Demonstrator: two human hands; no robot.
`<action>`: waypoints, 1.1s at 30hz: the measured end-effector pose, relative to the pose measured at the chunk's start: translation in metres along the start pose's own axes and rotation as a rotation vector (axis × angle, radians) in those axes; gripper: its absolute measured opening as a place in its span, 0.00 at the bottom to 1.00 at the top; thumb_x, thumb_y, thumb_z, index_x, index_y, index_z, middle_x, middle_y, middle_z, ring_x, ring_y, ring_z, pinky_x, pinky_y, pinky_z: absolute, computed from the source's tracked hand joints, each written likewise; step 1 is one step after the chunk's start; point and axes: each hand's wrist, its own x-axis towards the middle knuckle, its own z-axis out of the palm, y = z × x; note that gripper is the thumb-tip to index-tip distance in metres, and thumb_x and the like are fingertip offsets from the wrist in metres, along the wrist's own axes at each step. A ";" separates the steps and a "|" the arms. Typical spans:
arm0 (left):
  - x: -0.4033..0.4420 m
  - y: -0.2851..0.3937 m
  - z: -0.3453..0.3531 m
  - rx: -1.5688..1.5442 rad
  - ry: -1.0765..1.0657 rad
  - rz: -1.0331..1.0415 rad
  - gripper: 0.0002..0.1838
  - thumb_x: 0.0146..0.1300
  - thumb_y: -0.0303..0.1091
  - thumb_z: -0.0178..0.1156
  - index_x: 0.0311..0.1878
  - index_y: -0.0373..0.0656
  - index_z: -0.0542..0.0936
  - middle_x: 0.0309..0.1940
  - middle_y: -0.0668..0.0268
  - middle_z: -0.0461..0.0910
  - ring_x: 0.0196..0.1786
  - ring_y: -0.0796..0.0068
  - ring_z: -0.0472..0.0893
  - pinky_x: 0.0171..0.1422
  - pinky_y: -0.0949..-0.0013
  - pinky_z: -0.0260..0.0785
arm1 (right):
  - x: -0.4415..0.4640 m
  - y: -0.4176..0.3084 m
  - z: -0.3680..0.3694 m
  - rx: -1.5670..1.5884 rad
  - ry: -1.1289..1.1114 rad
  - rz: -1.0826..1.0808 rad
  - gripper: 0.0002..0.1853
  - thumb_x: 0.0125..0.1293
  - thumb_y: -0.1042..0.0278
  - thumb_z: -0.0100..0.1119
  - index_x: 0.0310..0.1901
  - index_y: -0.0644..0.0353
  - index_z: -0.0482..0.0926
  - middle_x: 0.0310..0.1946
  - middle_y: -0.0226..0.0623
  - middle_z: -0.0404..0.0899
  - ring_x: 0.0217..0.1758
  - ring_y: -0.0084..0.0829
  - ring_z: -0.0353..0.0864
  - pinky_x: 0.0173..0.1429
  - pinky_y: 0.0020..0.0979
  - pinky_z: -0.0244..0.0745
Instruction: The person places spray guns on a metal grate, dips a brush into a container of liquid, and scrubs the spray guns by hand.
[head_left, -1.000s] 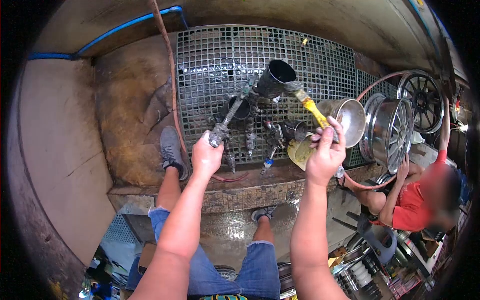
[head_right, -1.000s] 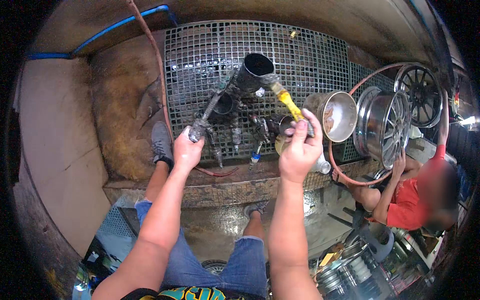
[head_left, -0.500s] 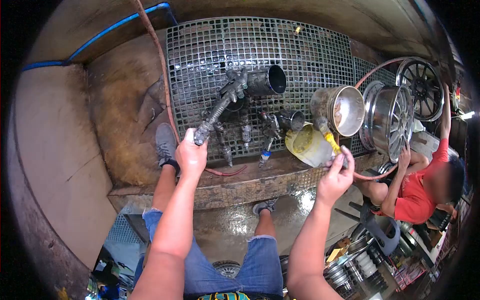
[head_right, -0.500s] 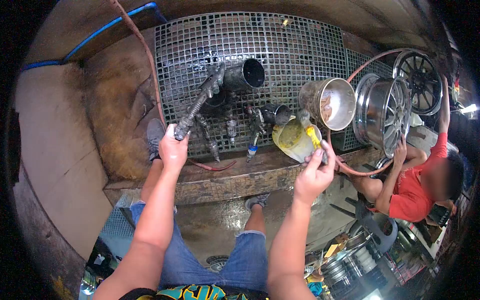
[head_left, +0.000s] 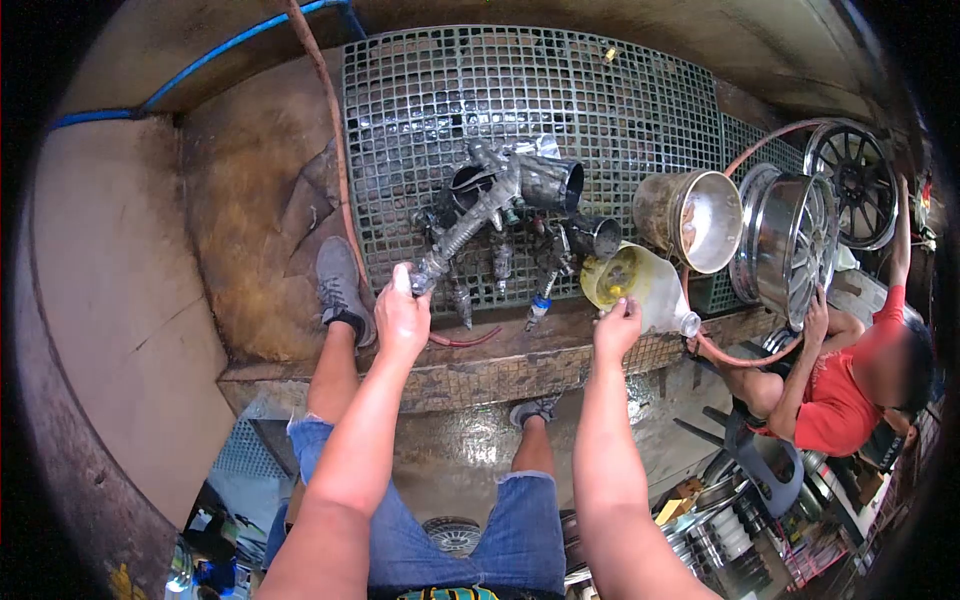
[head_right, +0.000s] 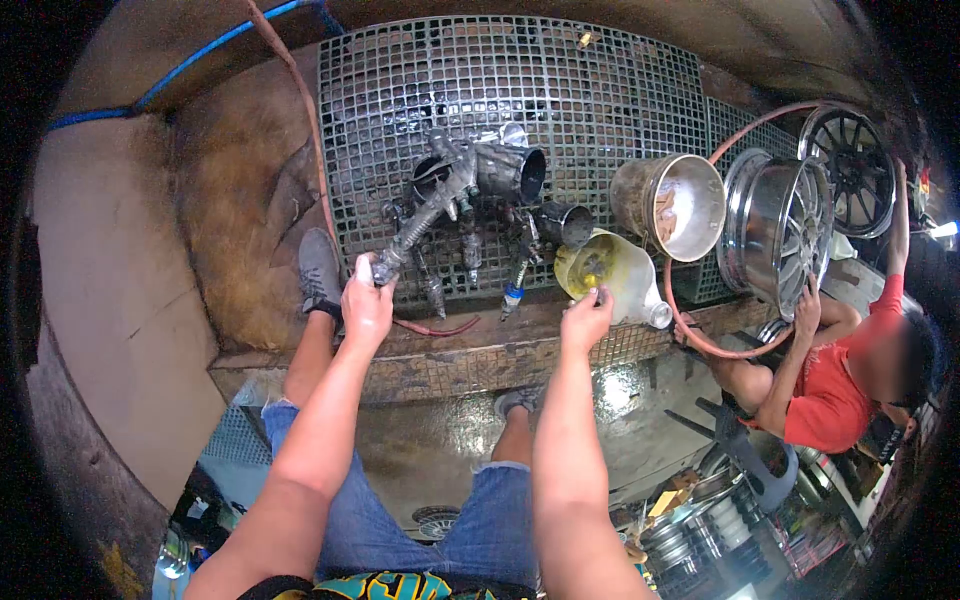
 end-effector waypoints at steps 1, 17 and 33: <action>-0.001 0.001 0.000 0.055 -0.039 -0.015 0.20 0.61 0.27 0.65 0.55 0.38 0.72 0.38 0.45 0.82 0.45 0.39 0.82 0.48 0.46 0.73 | 0.000 -0.001 0.006 0.254 -0.036 0.314 0.15 0.77 0.69 0.52 0.59 0.65 0.74 0.40 0.43 0.80 0.40 0.37 0.82 0.44 0.37 0.78; 0.014 0.001 0.004 -0.123 -0.363 -0.244 0.29 0.64 0.47 0.68 0.60 0.36 0.72 0.43 0.47 0.85 0.49 0.49 0.85 0.55 0.55 0.74 | -0.022 -0.152 -0.094 1.053 -0.032 0.273 0.14 0.82 0.60 0.47 0.60 0.57 0.72 0.34 0.27 0.70 0.31 0.18 0.68 0.34 0.23 0.66; 0.014 0.012 -0.002 0.056 -0.370 -0.249 0.30 0.67 0.44 0.64 0.64 0.34 0.71 0.49 0.42 0.83 0.56 0.42 0.81 0.61 0.51 0.72 | 0.083 -0.239 0.023 0.187 -0.799 -0.365 0.12 0.74 0.63 0.59 0.54 0.57 0.82 0.25 0.32 0.79 0.25 0.18 0.76 0.33 0.28 0.76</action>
